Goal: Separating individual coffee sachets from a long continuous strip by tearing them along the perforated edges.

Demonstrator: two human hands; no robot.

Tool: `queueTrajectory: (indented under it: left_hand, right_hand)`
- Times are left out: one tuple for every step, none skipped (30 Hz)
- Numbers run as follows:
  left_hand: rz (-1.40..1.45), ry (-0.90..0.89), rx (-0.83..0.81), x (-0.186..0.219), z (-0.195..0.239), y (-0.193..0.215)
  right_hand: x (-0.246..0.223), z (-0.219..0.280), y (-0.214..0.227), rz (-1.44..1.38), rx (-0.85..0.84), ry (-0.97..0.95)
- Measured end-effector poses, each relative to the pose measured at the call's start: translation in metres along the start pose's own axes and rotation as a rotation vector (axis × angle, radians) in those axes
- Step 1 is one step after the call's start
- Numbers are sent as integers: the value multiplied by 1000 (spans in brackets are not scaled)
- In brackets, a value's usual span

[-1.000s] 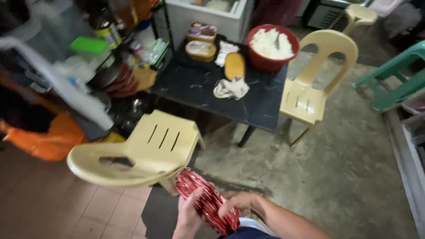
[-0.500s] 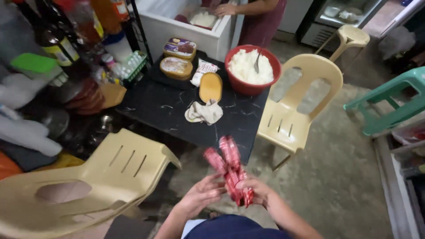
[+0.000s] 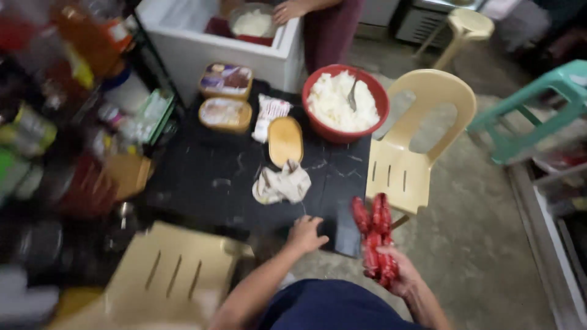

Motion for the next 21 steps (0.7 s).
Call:
queueTrajectory:
  left_hand:
    - [-145,-57,-15,11,-15,9]
    - [-158,-79,-35,15,-26,24]
    - [-310,-115,-73,21,-33,29]
    - [-462,-154,-108,26,-39,33]
    - [-462,-166,-132,20,-52,41]
    - [-592,-182,-149,13,-64,47]
    - [-719,-195,-169,4,-71,49]
    - [-716,-204,-196,-33,-89,38]
    - [-797,-214,-149,-66,-108,32]
    - [-876,-226,-100,-97,-126,25]
    - [-877,-240,-108,-92,-124,44]
    - [-882,-226,-102,-89,-121,64]
    - [-885,-206,-102,-89,-114,81]
    - [-883,-214,-116,-84,-104,100]
    - [-848,-158,-132,-85,-94,122]
    - [-814,-102,-149,-86,-83,143]
    - [-809,-99,-161,-97,-82,154]
    - [-818,-71,-115,-108,-80,169]
    - [-828,-43,-60,-117,-81,188]
    - [-824,-39,-63,-124,-78,194]
    - [-826,-32,-22,-130,-79,208]
  right_hand:
    - [-17,2,-16,-70,6,61]
    - [-24,-1,-29,-89,23,80]
    - [-26,3,-32,-66,117,63]
    - [-27,7,-35,-44,211,44]
    - [-26,3,-36,-59,232,43]
    - [-22,1,-34,-59,280,33]
    - [-13,3,-30,-59,328,14]
    - [-5,3,-30,-75,349,5]
    - [-1,3,-32,-90,348,21]
    - [2,4,-33,-105,347,37]
    - [3,3,-36,-113,359,43]
    - [8,4,-37,-112,384,20]
    - [16,7,-38,-111,409,-13]
    - [15,3,-42,-119,421,-16]
    - [15,-2,-47,-121,418,-31]
    - [16,-6,-52,-123,415,-46]
    - [20,-15,-45,-126,422,-57]
    - [30,-24,-41,-125,395,-114]
    - [35,-37,-36,-120,361,-166]
    - [34,-44,-37,-118,362,-171]
    - [30,-58,-43,-45,292,-185]
Point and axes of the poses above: each hand's wrist, its own z-axis away from the middle knuckle, its own y-axis out of the back of the hand, x = y × z, the point moved 9 cm from there along -z, towards the middle knuckle, and after that the axes turned 12 degrees about z, right-handed, at the moved point
